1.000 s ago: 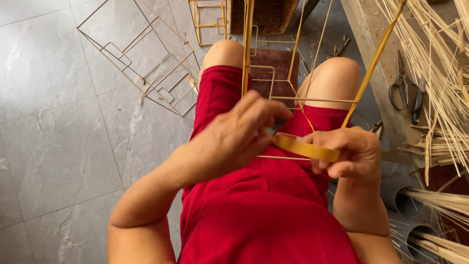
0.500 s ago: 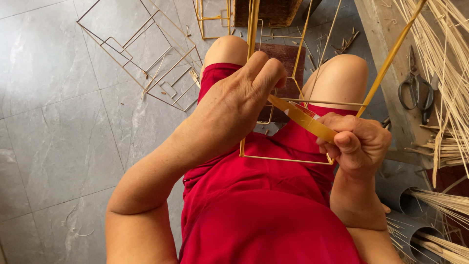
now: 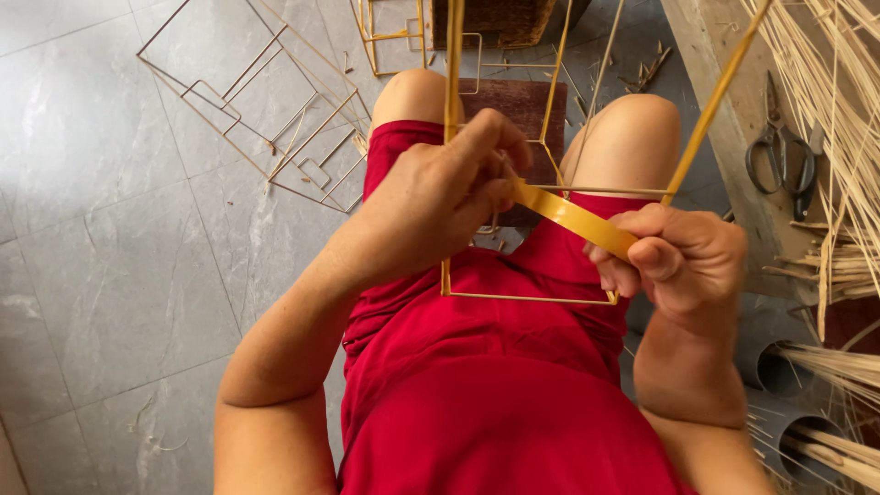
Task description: The person sits on the floor and wraps yellow tape around the edges of a rectangular bamboo basket frame. They use scissors to cut the tape and continue wrapping multiple sides of the frame.
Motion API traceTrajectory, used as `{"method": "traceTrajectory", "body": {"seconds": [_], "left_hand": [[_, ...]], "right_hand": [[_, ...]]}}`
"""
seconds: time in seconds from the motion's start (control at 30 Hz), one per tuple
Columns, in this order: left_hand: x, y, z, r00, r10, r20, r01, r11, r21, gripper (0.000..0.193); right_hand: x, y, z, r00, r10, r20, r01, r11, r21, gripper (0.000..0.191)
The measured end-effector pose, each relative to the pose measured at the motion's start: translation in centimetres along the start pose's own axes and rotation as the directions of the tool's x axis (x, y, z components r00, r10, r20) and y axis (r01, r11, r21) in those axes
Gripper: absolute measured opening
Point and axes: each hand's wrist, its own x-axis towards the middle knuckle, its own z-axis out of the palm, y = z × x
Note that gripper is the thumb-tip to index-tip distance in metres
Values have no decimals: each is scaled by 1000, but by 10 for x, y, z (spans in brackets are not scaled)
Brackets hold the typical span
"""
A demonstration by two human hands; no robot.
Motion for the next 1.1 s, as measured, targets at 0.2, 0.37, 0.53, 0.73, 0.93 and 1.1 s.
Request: {"method": "traceTrajectory", "body": {"seconds": [0.2, 0.37, 0.53, 0.73, 0.93, 1.1], "left_hand": [[2, 13, 1, 971, -237, 19, 238, 971, -40, 11], [2, 16, 4, 964, -265, 10, 265, 962, -65, 9], [1, 14, 7, 958, -287, 9, 287, 958, -5, 8], [-3, 15, 7, 991, -118, -57, 120, 992, 33, 7], [-17, 19, 16, 989, 53, -137, -20, 973, 231, 28], [-26, 10, 19, 976, 77, -202, -16, 958, 286, 22]], "right_hand": [[3, -81, -69, 965, 153, 211, 10, 786, -618, 49], [-17, -70, -106, 996, 38, 77, 35, 642, -766, 36], [-22, -42, -117, 995, 16, -99, -82, 702, -707, 31], [-23, -42, -118, 996, -39, -74, -20, 750, -661, 37], [-29, -52, -115, 964, -198, 177, 264, 797, -544, 41], [-41, -46, -112, 979, -112, 169, 170, 909, -382, 39]]}}
